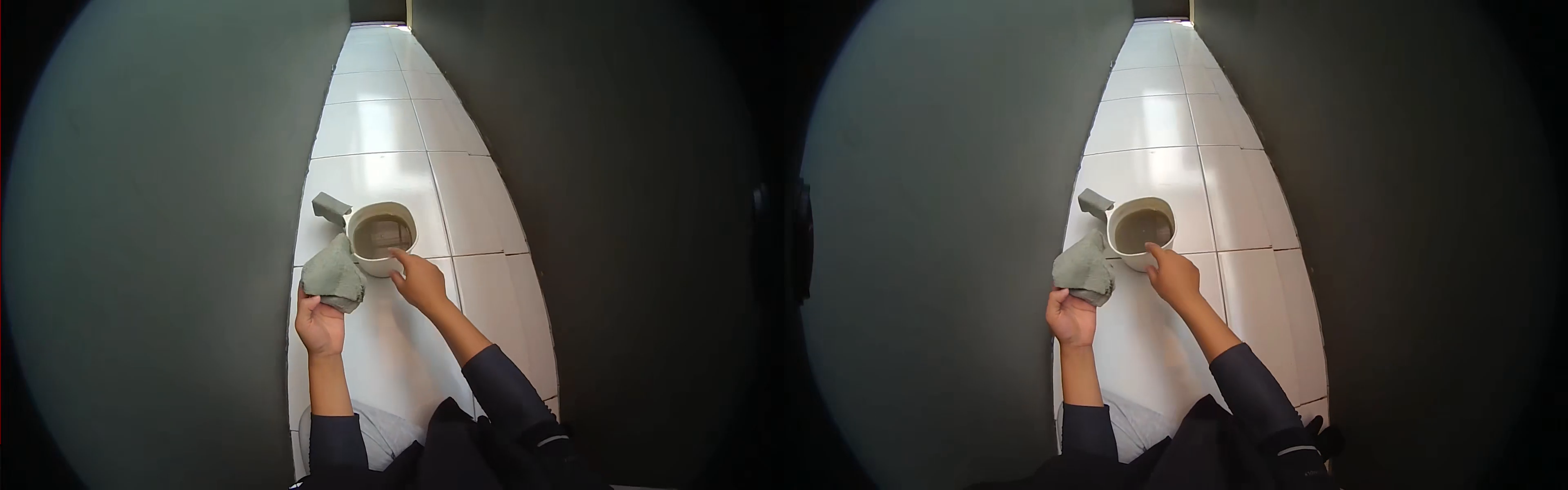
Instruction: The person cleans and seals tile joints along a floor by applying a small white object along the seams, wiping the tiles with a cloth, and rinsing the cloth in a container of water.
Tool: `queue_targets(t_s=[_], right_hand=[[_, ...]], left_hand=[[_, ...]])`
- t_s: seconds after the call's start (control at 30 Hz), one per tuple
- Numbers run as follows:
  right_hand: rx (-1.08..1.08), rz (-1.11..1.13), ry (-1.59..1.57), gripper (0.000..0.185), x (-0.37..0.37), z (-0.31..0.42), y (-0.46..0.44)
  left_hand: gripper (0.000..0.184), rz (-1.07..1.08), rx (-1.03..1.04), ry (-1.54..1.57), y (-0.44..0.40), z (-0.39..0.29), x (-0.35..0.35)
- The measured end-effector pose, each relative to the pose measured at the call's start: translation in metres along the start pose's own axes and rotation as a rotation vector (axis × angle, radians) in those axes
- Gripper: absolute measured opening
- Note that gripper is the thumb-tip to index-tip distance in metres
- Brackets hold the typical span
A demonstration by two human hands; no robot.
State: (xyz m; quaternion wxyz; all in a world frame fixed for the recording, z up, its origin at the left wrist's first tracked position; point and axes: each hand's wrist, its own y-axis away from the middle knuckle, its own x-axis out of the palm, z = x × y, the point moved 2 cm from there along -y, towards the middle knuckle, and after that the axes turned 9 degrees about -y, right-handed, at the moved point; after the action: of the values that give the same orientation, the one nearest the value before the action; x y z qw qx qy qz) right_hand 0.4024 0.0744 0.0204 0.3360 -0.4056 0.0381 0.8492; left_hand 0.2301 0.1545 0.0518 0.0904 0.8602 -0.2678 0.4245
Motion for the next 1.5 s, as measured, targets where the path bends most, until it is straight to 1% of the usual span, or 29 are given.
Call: queue_targets(t_s=[0.03,0.07,0.1,0.13,0.17,0.2,0.27,0.3,0.37,0.47,0.6,0.77,0.83,0.87,0.97,1.0,1.07,1.13,1.2,1.23,1.27,1.33,1.4,1.5], right_hand=[[-0.029,-0.058,0.044,0.028,0.003,0.004,-0.005],[-0.031,-0.045,0.037,0.028,0.005,0.006,-0.010],[0.007,-0.018,0.136,0.020,0.005,0.006,-0.016],[0.045,0.010,0.239,0.014,0.007,0.005,-0.017],[-0.041,-0.111,0.255,0.010,0.008,0.004,-0.015],[-0.039,-0.107,0.261,0.010,0.009,0.002,-0.013],[-0.166,-0.190,0.272,0.010,0.007,0.003,-0.012],[-0.167,-0.187,0.274,0.010,0.007,0.004,-0.010],[-0.264,-0.191,0.286,0.006,0.006,0.010,-0.005],[-0.292,-0.213,0.301,0.004,0.002,0.015,0.010],[-0.297,-0.250,0.306,0.002,-0.007,0.025,0.038],[-0.262,-0.184,0.315,0.003,-0.014,0.040,0.081],[-0.247,-0.171,0.302,0.005,-0.016,0.042,0.099],[-0.251,-0.174,0.307,0.005,-0.016,0.043,0.107],[-0.222,-0.134,0.316,0.005,-0.021,0.043,0.135],[-0.205,-0.132,0.318,0.005,-0.025,0.053,0.135],[-0.185,-0.115,0.311,0.006,-0.028,0.057,0.149],[-0.202,-0.128,0.313,0.003,-0.031,0.060,0.165],[-0.173,-0.104,0.318,0.003,-0.032,0.066,0.175],[-0.172,-0.108,0.316,0.003,-0.035,0.069,0.182],[-0.161,-0.086,0.317,0.003,-0.035,0.071,0.189],[-0.150,-0.065,0.320,0.002,-0.037,0.073,0.200],[-0.160,-0.067,0.300,0.003,-0.037,0.075,0.210],[-0.153,-0.060,0.319,0.004,-0.038,0.077,0.219]], left_hand=[[0.050,-0.002,0.017,-0.068,0.000,-0.003,0.005],[0.049,-0.005,0.031,-0.140,-0.001,-0.006,0.005],[0.051,0.050,0.048,-0.182,-0.005,-0.007,0.002],[0.051,0.040,0.045,-0.186,-0.005,-0.008,-0.001],[0.051,0.047,0.061,-0.209,-0.005,-0.007,0.000],[0.051,0.056,0.076,-0.228,-0.004,-0.008,0.002],[0.051,0.050,0.089,-0.212,-0.003,-0.010,0.006],[0.052,0.048,0.078,-0.210,-0.003,-0.012,0.007],[0.053,0.044,0.068,-0.205,-0.003,-0.017,0.010],[0.054,0.061,0.037,-0.194,-0.003,-0.022,0.019],[0.051,0.084,0.015,-0.202,-0.002,-0.021,0.025],[0.046,0.133,-0.039,-0.205,-0.005,-0.014,0.022],[0.041,0.202,-0.058,-0.306,0.000,-0.008,0.021],[0.041,0.204,-0.055,-0.301,0.001,-0.006,0.020],[0.034,0.337,-0.104,-0.401,0.011,0.004,0.019],[0.034,0.340,-0.120,-0.401,0.005,-0.004,0.022],[0.033,0.412,-0.143,-0.514,0.009,-0.004,0.023],[0.030,0.434,-0.136,-0.523,0.016,-0.003,0.021],[0.028,0.526,-0.256,-0.606,0.020,-0.009,0.022],[0.026,0.521,-0.298,-0.654,0.026,-0.010,0.025],[0.026,0.524,-0.298,-0.653,0.029,-0.010,0.025],[0.024,0.669,-0.366,-0.719,0.035,-0.010,0.030],[0.022,0.683,-0.385,-0.744,0.042,-0.011,0.034],[0.020,0.729,-0.420,-0.879,0.053,-0.010,0.032]])
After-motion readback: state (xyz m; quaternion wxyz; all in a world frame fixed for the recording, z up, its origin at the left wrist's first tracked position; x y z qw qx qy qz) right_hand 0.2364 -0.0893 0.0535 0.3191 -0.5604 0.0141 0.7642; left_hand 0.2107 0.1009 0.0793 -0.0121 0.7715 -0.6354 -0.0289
